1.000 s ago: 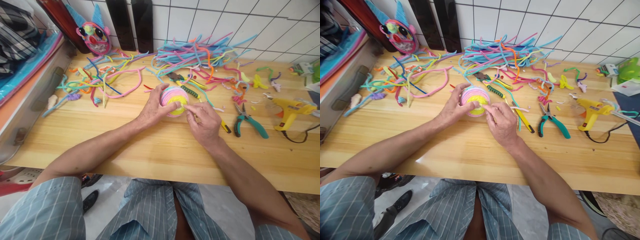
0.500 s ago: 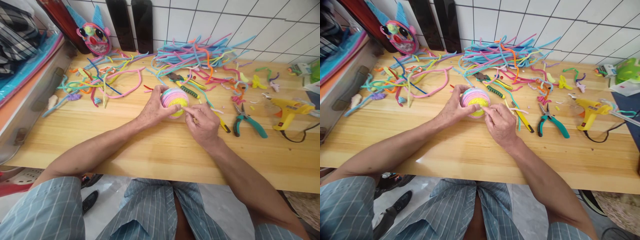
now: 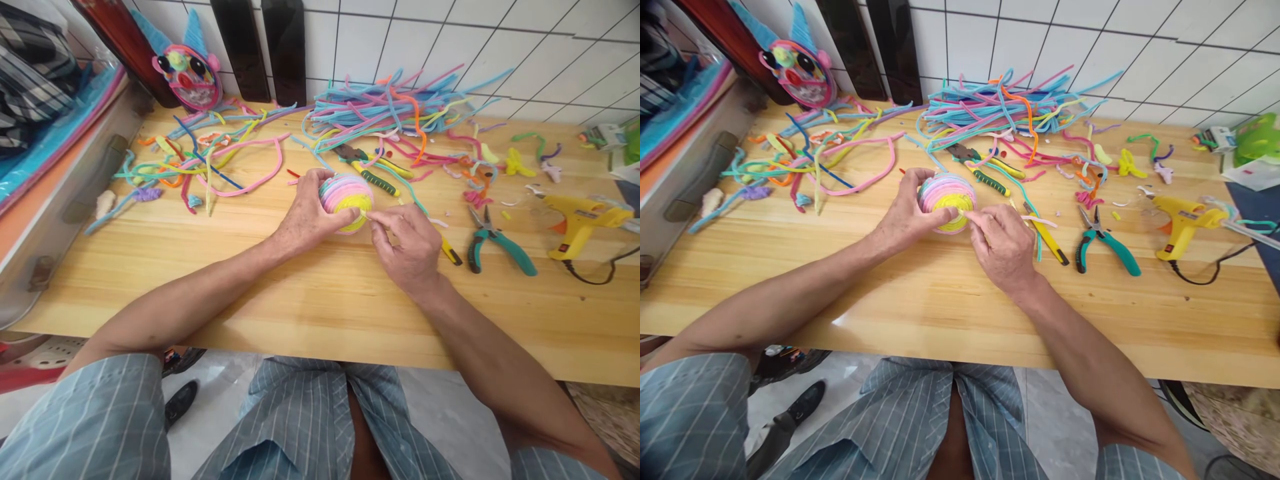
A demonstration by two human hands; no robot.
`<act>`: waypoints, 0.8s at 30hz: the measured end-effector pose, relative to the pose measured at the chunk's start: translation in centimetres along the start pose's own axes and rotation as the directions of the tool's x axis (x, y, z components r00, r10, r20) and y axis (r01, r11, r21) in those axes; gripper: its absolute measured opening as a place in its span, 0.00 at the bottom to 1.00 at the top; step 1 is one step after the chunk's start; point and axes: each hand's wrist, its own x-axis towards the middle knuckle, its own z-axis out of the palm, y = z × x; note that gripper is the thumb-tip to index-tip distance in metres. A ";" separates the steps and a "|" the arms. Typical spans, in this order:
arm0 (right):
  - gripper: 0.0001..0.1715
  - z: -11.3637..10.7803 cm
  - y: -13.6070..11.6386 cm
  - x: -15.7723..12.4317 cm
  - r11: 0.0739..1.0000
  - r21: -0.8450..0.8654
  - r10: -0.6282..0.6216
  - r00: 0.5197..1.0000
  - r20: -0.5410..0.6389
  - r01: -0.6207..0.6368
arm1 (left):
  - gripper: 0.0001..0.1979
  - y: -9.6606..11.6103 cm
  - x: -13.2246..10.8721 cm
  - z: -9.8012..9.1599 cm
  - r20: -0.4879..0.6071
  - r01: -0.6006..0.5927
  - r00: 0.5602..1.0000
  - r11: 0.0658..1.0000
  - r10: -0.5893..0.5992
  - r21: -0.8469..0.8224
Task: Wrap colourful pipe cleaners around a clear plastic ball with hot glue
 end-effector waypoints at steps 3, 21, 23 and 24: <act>0.14 0.0 -0.1 0.0 1.000 0.007 0.005 1.000 -0.009 -0.005 | 0.43 0.0 -0.4 0.3 -0.011 0.026 1.000 0.999 -0.026 -0.033; 0.12 0.1 -0.9 0.3 1.000 0.028 -0.008 0.999 -0.054 0.010 | 0.44 0.5 -1.2 0.8 0.005 0.000 1.000 0.999 0.000 -0.051; 0.13 0.1 -0.9 0.3 0.999 0.037 -0.009 0.999 -0.053 0.011 | 0.44 0.4 -1.1 0.8 0.022 0.015 1.000 0.997 -0.013 -0.078; 0.13 0.1 -0.9 0.3 0.999 0.046 -0.013 0.998 -0.058 0.016 | 0.45 0.4 -1.0 0.7 0.030 0.013 0.999 0.997 -0.010 -0.081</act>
